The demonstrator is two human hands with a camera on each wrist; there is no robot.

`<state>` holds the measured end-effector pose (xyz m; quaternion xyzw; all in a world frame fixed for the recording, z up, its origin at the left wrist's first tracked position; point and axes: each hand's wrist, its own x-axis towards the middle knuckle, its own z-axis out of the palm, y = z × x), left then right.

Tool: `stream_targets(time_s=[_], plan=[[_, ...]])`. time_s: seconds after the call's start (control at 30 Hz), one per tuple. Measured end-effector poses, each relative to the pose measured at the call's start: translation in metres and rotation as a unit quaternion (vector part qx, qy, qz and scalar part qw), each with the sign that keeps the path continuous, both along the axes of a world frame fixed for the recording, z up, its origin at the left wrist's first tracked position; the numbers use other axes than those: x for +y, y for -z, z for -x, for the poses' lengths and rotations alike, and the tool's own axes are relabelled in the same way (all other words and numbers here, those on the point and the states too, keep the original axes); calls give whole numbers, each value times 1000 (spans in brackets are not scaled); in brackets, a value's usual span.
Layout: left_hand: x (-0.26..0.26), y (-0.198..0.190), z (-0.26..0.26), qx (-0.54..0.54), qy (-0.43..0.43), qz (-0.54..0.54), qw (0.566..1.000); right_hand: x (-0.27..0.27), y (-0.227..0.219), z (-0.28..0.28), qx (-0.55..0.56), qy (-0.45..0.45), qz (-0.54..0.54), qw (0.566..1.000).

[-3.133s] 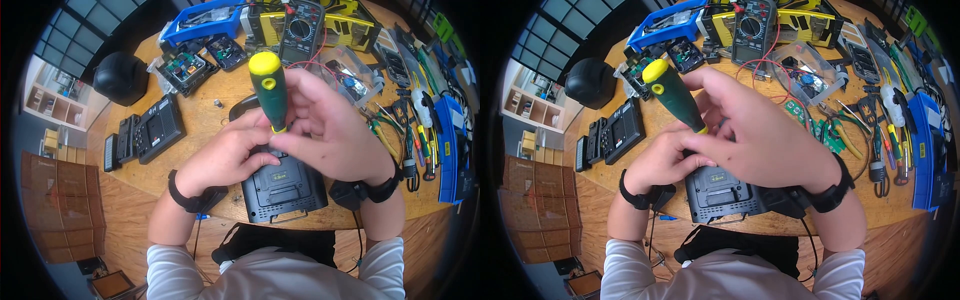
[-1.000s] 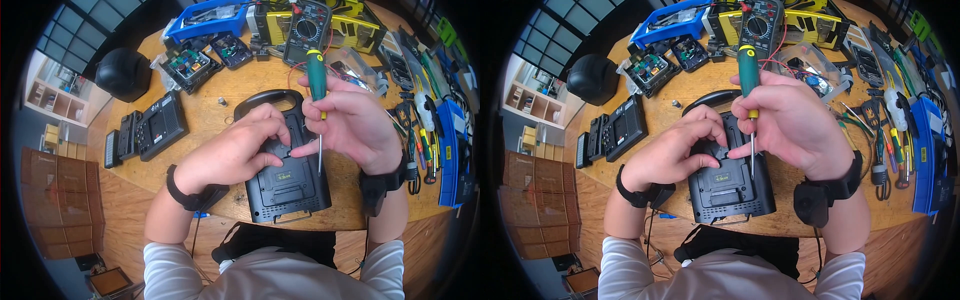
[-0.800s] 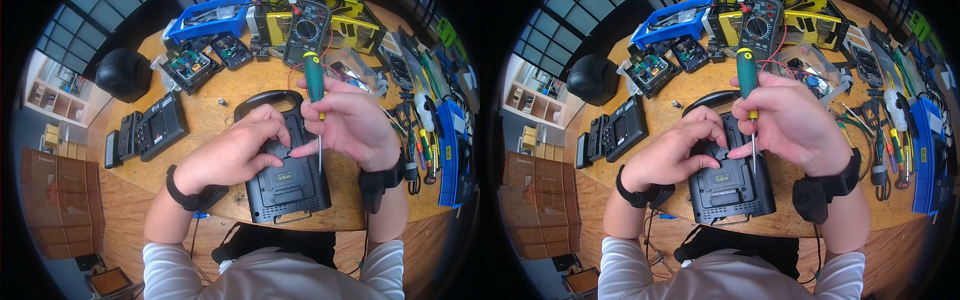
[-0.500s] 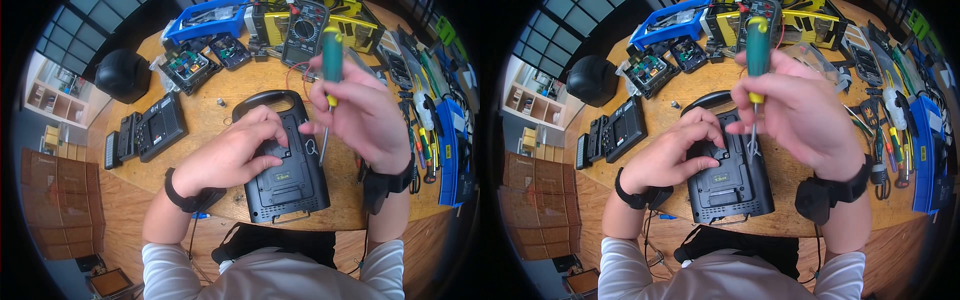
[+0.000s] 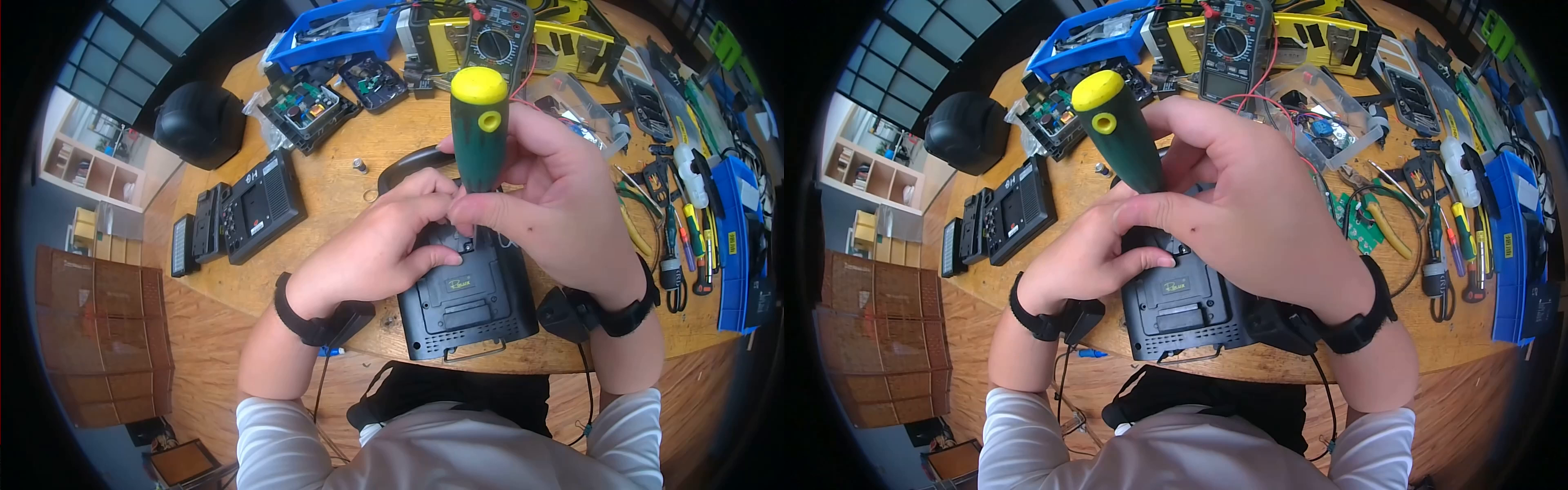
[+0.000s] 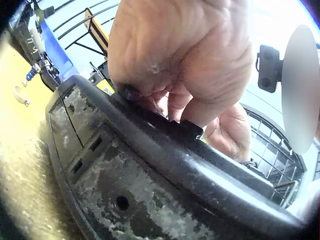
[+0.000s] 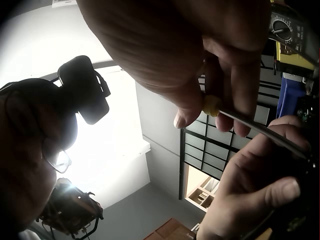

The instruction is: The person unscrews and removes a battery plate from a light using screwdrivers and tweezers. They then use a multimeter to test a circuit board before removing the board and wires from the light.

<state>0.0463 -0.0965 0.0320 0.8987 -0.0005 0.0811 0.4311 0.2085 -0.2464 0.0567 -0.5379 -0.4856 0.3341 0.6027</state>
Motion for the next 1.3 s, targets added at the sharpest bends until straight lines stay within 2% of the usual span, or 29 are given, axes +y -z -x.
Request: stream_targets(time_s=[0.17,0.23,0.37,0.47,0.53,0.87,0.93,1.03,1.13,1.27,1.3], plan=[[1,2,0,0,1,24,1000,3,2,0,19,0,29,999],[0,2,1,-4,0,21,1000,5,8,-1,-14,-3,-6,1000],[0,3,0,-12,0,21,1000,6,8,0,9,-15,-13,1000],[0,5,0,-19,2,19,1000,6,6,0,17,-24,26,999],[1,6,0,-20,2,17,1000,6,9,0,-9,-13,-3,1000],[-2,1,3,-12,0,14,1000,5,6,1,-17,-13,5,1000],[-1,-1,2,3,3,0,1000,6,8,1,-57,-15,-24,998],[-2,-2,2,14,4,10,1000,3,7,1,-30,-40,-20,999],[-3,-4,3,19,-4,14,1000,3,10,-3,-47,-51,-25,997],[0,-1,2,6,7,-1,1000,0,9,-9,-72,-33,-29,996],[0,-1,2,11,10,-4,1000,0,9,-10,-47,-42,-37,997]])
